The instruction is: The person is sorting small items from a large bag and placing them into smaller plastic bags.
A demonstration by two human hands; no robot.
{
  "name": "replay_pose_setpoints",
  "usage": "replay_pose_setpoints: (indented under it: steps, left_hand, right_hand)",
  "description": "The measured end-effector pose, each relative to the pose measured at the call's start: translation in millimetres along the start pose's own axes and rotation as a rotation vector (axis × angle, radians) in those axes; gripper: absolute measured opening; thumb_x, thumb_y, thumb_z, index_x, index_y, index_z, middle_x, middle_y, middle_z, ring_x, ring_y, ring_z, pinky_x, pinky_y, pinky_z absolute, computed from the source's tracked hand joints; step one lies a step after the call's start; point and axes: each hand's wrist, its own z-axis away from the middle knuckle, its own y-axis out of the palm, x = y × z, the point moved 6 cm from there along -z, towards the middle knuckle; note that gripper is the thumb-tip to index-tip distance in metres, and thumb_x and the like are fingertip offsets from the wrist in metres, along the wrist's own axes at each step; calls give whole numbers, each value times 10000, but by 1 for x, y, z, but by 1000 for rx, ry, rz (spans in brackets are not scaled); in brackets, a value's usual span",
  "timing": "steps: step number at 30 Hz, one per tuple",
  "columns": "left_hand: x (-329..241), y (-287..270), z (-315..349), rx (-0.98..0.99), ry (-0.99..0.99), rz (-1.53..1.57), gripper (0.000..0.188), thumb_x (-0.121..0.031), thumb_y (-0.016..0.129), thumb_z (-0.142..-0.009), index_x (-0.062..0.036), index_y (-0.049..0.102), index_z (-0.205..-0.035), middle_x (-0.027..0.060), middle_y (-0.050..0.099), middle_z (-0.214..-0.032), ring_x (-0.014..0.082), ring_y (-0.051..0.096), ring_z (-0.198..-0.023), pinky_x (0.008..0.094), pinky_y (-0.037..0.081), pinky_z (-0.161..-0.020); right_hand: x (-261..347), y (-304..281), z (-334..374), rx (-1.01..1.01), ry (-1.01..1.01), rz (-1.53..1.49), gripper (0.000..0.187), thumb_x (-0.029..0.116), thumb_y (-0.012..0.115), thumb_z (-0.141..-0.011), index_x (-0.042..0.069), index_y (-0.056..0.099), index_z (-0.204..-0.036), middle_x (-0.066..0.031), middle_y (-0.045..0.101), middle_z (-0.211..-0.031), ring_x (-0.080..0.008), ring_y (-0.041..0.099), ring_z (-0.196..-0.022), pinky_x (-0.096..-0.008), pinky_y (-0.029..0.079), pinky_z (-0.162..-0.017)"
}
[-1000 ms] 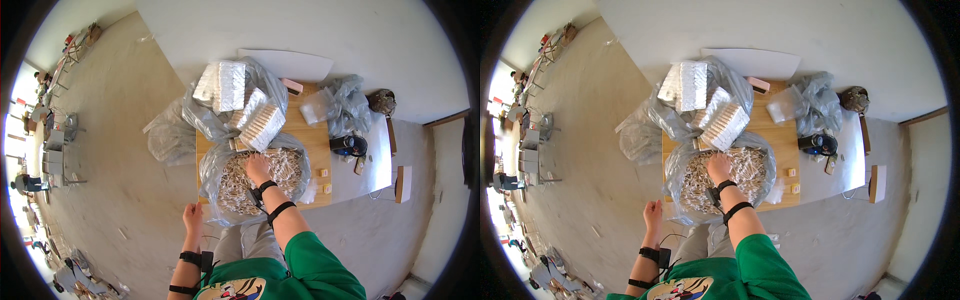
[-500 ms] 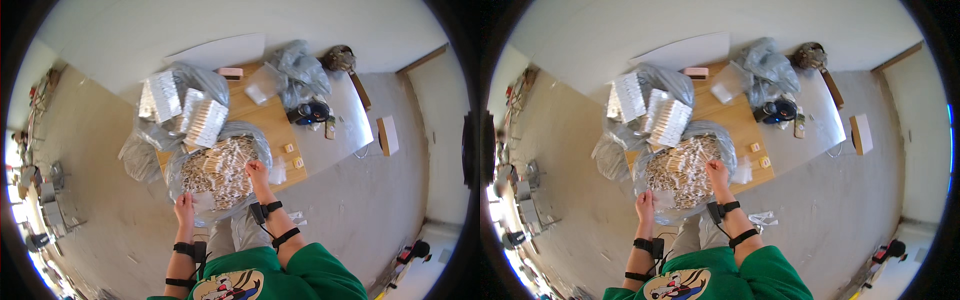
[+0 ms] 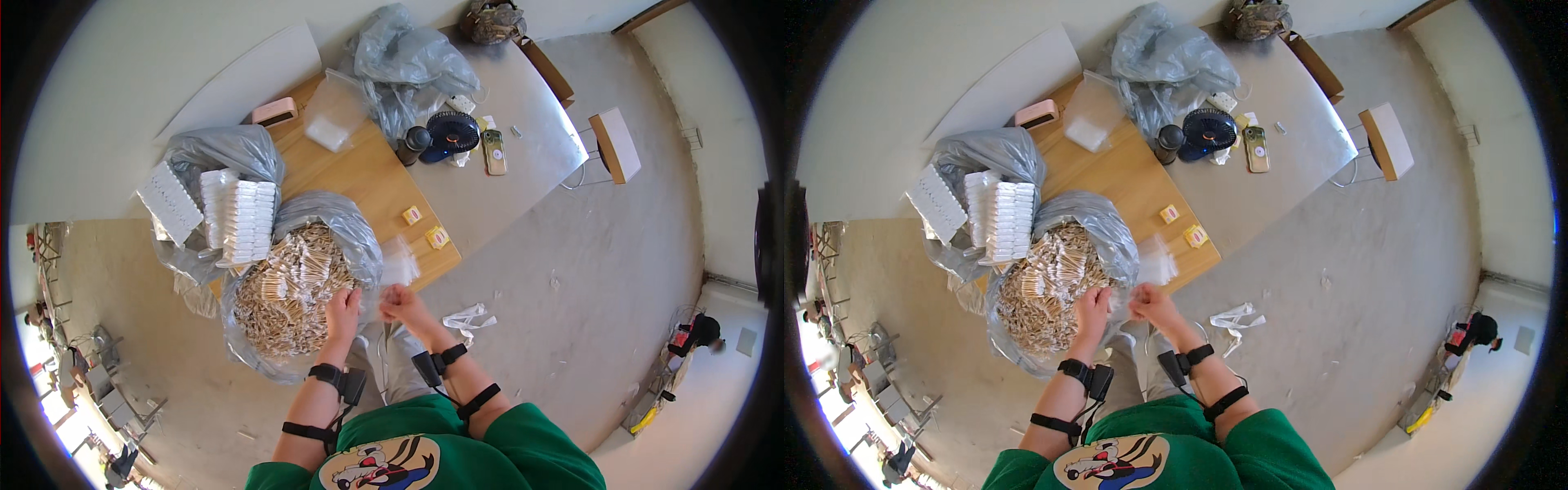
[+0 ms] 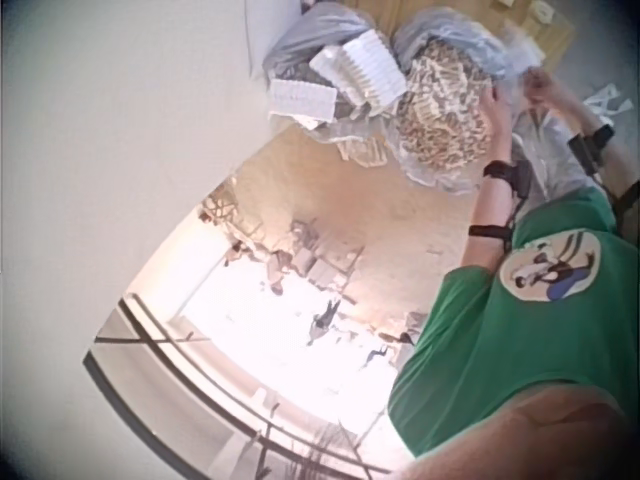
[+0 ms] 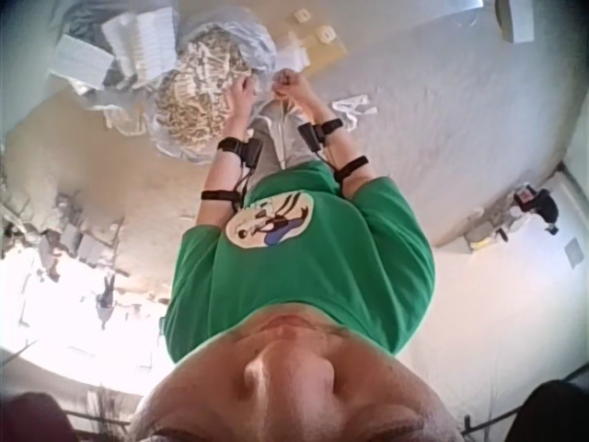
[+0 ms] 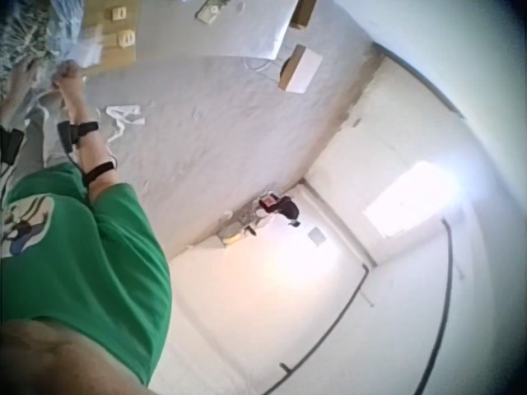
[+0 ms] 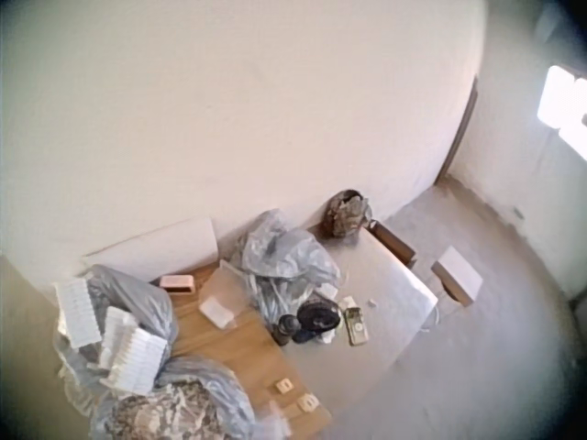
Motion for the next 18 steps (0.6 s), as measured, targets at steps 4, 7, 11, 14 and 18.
replay_pose_setpoints:
  steps: [4, 7, 11, 14, 18]
  left_hand:
    - [4, 9, -17, -162, 10, -138, 295, -263, 573, -836, -8, 542, -691, 158, 523, -575, 284, 478, -516, 360, 391, -514]
    - [69, -41, -27, -371, -52, -129, 302, -247, 540, -864, -3, 529, -686, 145, 507, -573, 285, 457, -513, 372, 382, -517]
    - [100, -95, -22, -651, -150, -136, 273, -227, 501, -892, -1, 519, -741, 139, 518, -640, 289, 464, -570, 379, 373, -539]
    - [110, -132, -29, -799, -210, -176, 243, -231, 489, -897, -1, 528, -827, 145, 539, -715, 285, 492, -636, 383, 385, -584]
    - [134, -194, -46, -914, -134, -248, 273, -248, 502, -885, 13, 540, -957, 154, 558, -831, 265, 521, -715, 356, 428, -681]
  right_hand:
    - [-5, -101, -22, -408, -64, 71, 138, -8, 590, -766, 46, 494, -851, -35, 542, -661, -141, 547, -579, -270, 428, -502]
    - [-4, -127, -50, -592, -59, 580, 177, 51, 616, -740, 45, 503, -875, -87, 560, -688, -222, 570, -614, -339, 443, -543]
    - [6, -128, -73, -623, -92, 1020, 258, 127, 627, -725, 51, 514, -943, -156, 568, -738, -345, 571, -713, -430, 447, -637]
    - [-3, -119, -89, -510, -93, 948, 227, 107, 635, -722, 39, 520, -905, -124, 572, -702, -327, 572, -689, -409, 446, -614]
    - [-5, -102, -92, -572, -235, 1129, 319, 105, 637, -727, 46, 498, -1008, -129, 568, -805, -312, 562, -773, -399, 445, -656]
